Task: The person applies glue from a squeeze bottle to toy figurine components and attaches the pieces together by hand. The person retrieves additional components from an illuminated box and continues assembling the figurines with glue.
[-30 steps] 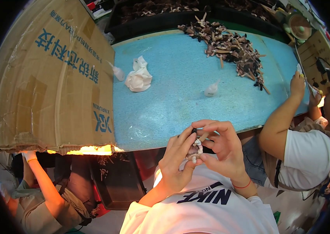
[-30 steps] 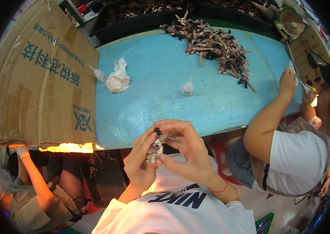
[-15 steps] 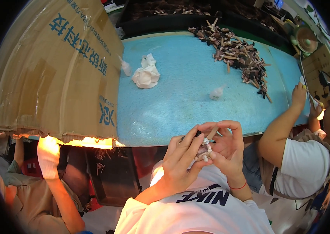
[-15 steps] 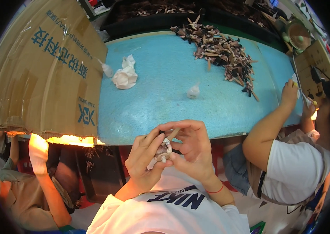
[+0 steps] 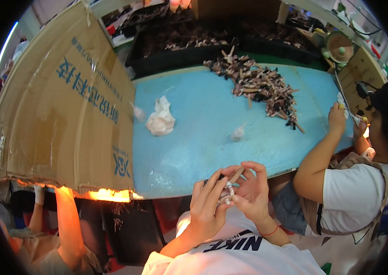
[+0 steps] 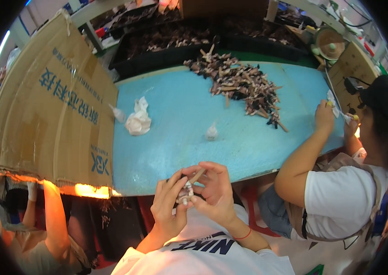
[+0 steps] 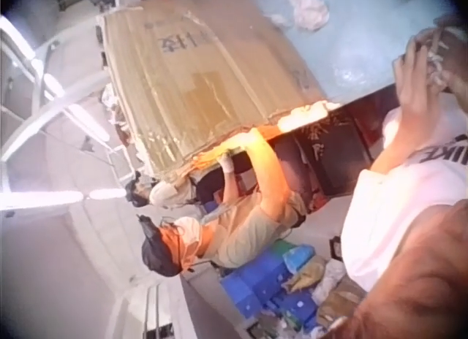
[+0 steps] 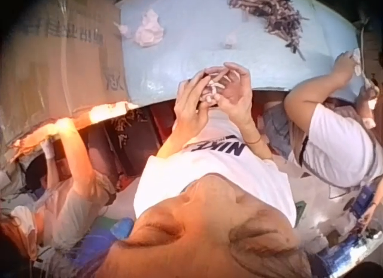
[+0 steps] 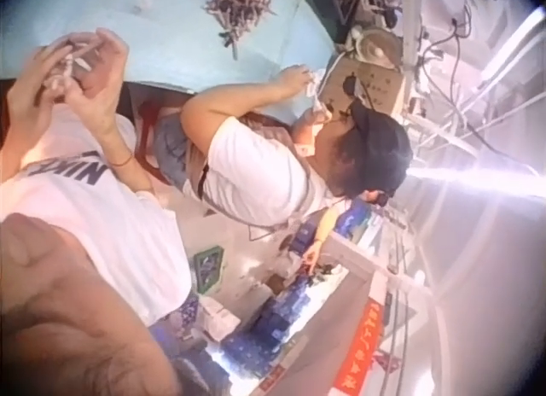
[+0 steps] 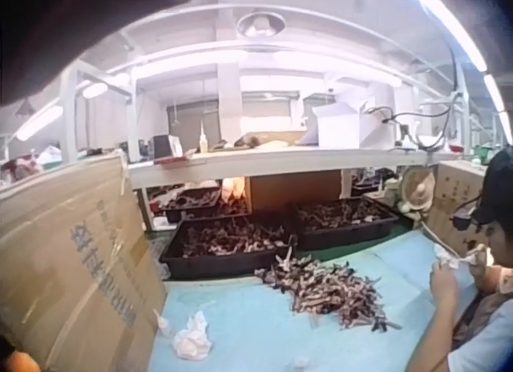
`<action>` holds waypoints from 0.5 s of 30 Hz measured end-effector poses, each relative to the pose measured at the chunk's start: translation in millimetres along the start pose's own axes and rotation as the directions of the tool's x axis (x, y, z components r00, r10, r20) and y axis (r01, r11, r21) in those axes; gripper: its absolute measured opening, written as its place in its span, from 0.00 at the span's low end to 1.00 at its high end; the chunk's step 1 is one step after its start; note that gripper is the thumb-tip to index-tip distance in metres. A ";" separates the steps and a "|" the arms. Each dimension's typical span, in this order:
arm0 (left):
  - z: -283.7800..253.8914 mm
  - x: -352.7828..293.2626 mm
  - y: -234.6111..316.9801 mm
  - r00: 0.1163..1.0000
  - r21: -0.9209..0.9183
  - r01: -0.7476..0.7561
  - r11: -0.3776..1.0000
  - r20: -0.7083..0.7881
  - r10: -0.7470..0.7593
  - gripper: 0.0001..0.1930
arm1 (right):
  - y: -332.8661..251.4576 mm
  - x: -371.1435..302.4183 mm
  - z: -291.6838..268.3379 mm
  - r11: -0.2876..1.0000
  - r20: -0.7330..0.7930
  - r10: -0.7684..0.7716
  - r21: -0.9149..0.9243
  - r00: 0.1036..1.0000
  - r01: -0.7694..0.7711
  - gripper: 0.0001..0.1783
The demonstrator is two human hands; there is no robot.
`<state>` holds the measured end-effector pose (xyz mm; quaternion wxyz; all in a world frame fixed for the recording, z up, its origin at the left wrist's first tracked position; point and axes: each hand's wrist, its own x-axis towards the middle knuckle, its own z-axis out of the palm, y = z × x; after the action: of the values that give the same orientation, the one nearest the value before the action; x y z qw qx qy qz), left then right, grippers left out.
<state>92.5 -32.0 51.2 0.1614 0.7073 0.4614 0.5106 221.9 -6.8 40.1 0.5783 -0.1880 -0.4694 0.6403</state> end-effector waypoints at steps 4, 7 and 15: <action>9.4 -4.8 -7.1 0.999 -0.032 0.028 0.999 0.015 -0.028 0.20 | 5.2 -4.2 -6.1 1.000 -0.032 0.022 0.015 0.999 -0.022 0.37; 13.1 -7.7 -9.0 0.998 -0.046 0.051 0.998 0.027 -0.050 0.19 | 7.8 -8.1 -7.2 0.998 -0.086 0.058 -0.011 0.995 -0.060 0.38; 24.2 -13.7 -21.5 1.000 -0.058 -0.003 0.998 0.017 0.004 0.16 | 17.4 -12.1 -15.6 0.999 -0.085 0.053 0.010 0.995 -0.052 0.38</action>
<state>102.4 -26.2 18.0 0.1849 0.7073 0.4440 0.5180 227.5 -10.0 14.5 0.5813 -0.2253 -0.4368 0.6485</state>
